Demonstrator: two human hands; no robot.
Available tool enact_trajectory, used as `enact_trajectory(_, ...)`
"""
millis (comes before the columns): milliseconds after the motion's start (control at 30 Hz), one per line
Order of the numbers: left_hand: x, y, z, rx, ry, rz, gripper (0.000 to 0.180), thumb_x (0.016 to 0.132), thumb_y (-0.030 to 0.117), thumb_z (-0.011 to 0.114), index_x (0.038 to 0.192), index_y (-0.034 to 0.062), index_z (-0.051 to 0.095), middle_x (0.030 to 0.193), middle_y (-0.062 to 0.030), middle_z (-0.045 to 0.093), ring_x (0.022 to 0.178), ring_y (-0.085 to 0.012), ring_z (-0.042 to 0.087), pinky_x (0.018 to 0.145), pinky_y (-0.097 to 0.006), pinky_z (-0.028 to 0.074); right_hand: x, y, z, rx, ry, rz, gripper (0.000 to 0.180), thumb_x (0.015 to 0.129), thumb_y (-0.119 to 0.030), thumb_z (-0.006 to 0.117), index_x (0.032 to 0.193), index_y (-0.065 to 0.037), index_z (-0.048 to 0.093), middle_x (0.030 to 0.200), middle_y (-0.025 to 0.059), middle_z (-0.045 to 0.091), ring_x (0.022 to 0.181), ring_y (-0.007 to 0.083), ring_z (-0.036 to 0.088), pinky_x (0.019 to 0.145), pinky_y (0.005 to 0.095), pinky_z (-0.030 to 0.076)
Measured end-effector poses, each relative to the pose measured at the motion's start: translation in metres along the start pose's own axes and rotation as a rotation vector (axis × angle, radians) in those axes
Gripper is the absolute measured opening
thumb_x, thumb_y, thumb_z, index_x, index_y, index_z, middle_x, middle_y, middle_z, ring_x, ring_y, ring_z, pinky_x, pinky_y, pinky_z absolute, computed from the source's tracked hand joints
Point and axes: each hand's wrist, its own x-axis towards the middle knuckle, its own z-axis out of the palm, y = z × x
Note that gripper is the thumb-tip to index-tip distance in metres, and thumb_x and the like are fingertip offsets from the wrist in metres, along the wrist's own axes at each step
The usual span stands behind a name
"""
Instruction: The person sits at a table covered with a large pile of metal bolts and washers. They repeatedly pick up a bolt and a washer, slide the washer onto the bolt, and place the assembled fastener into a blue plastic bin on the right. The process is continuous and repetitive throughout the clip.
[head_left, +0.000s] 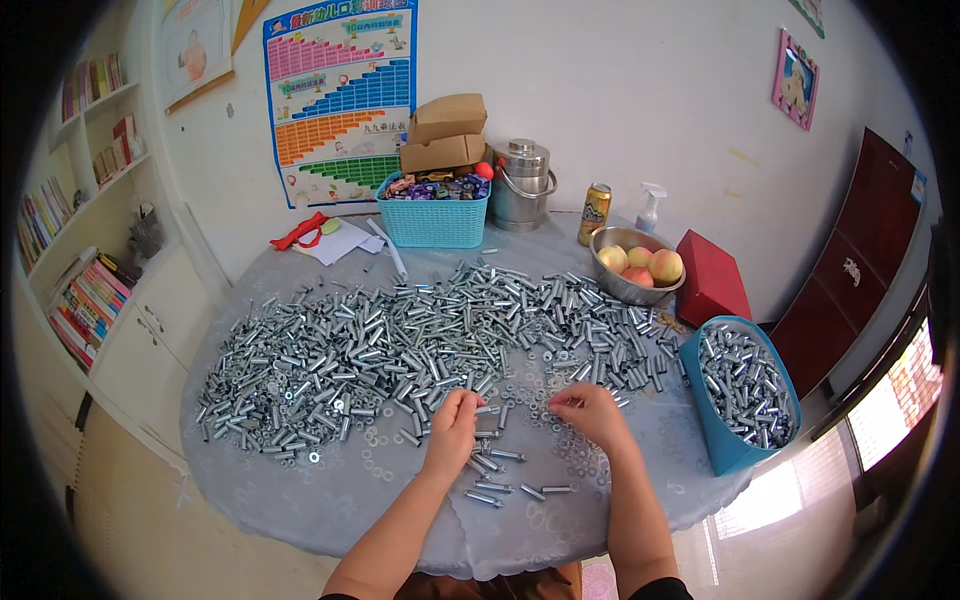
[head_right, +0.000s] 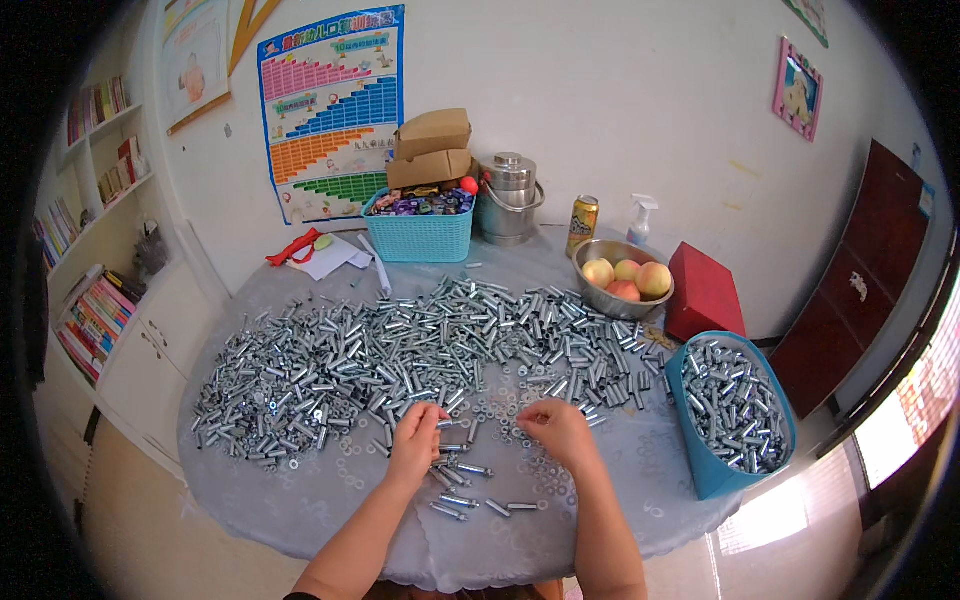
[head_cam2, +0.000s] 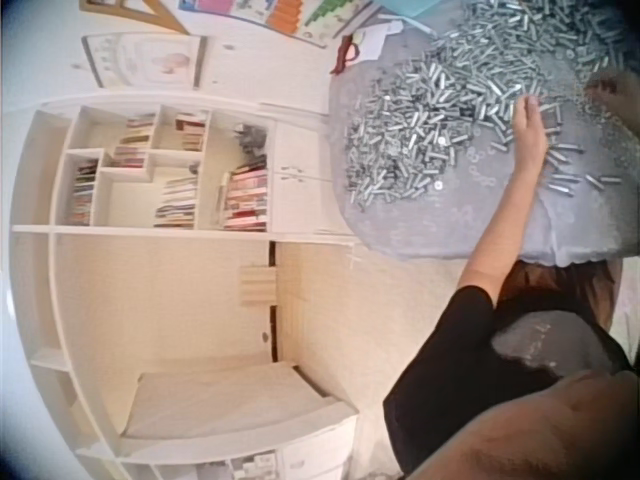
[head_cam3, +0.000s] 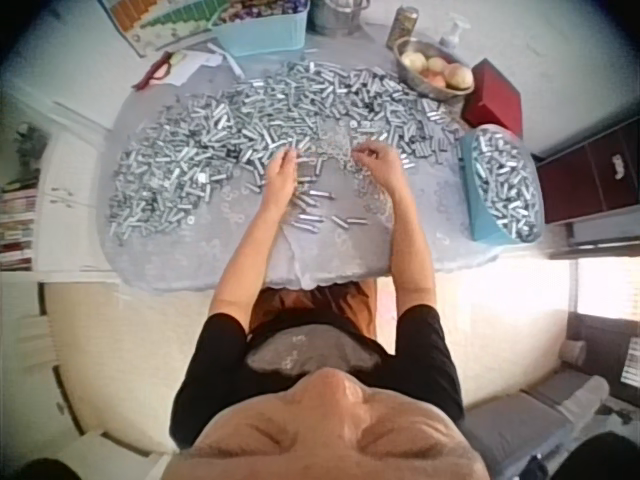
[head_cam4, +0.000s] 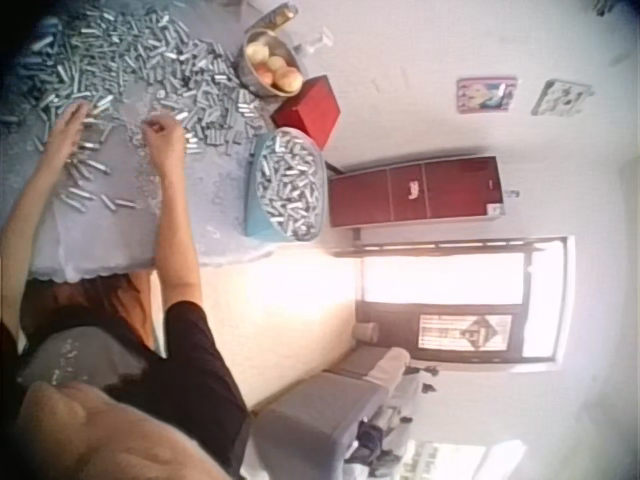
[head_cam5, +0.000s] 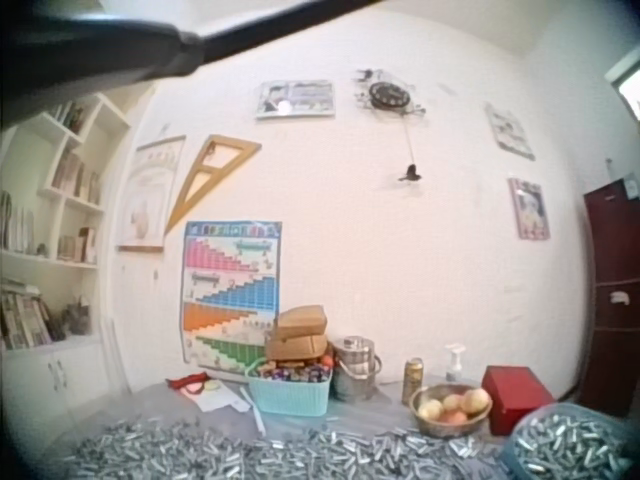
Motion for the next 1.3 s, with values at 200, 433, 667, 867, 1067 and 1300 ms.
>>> enact_trajectory(200,-0.004,-0.001,0.001,-0.065,-0.007,-0.031,0.018,0.093,0.018,0.046,0.086,0.0052,0.057,0.064,0.004,0.044,0.048,-0.0012,0.034,0.042,-0.019,0.027,-0.001,0.008,0.01,-0.369,0.049,-0.328,0.015,0.066,-0.015,0.072,0.079,-0.009,0.069,0.075,0.0085,0.061,0.076,0.0257,0.059,0.069,0.0348,0.047)
enact_trajectory(433,-0.006,-0.001,0.004,-0.121,-0.051,-0.128,0.019,0.094,0.02,0.046,0.087,0.0056,0.056,0.063,0.0043,0.043,0.046,-0.0008,0.034,0.039,-0.018,0.027,0.001,0.011,0.017,-0.447,0.107,-0.393,0.011,0.065,-0.016,0.067,0.074,-0.01,0.068,0.072,0.0071,0.06,0.076,0.0262,0.059,0.069,0.0372,0.048)
enact_trajectory(667,-0.006,0.0,0.004,-0.192,-0.074,-0.189,0.018,0.094,0.021,0.046,0.089,0.0068,0.056,0.062,0.0052,0.04,0.046,-0.0003,0.033,0.039,-0.017,0.027,0.001,0.005,0.017,-0.478,0.176,-0.399,0.01,0.064,-0.015,0.066,0.071,-0.008,0.067,0.071,0.0088,0.06,0.074,0.0273,0.058,0.067,0.0385,0.047)
enact_trajectory(867,-0.009,0.009,0.006,-0.222,-0.084,-0.24,0.019,0.095,0.023,0.044,0.09,0.0066,0.054,0.059,0.0075,0.032,0.047,-0.0006,0.026,0.041,-0.017,0.023,0.003,0.001,0.015,-0.214,0.19,-0.241,0.011,0.073,-0.014,0.065,0.079,-0.005,0.067,0.077,0.0107,0.063,0.073,0.0258,0.059,0.069,0.0339,0.047)
enact_trajectory(1067,-0.01,0.012,0.006,-0.289,-0.102,-0.298,0.021,0.095,0.024,0.043,0.091,0.006,0.052,0.059,0.0075,0.028,0.048,-0.0014,0.024,0.042,-0.018,0.022,0.0,-0.007,0.026,0.402,-0.101,-0.053,0.017,0.086,-0.015,0.06,0.094,0.0,0.061,0.083,0.0012,0.061,0.078,0.0076,0.055,0.071,0.021,0.044)
enact_trajectory(1300,-0.012,0.015,0.008,-0.356,-0.121,-0.375,0.021,0.095,0.025,0.044,0.091,0.0061,0.051,0.06,0.0072,0.028,0.048,-0.0021,0.025,0.042,-0.018,0.023,-0.01,-0.02,0.047,0.406,-0.143,-0.181,0.016,0.088,-0.012,0.058,0.097,0.001,0.059,0.088,0.0021,0.062,0.083,0.0083,0.056,0.076,0.0221,0.045)
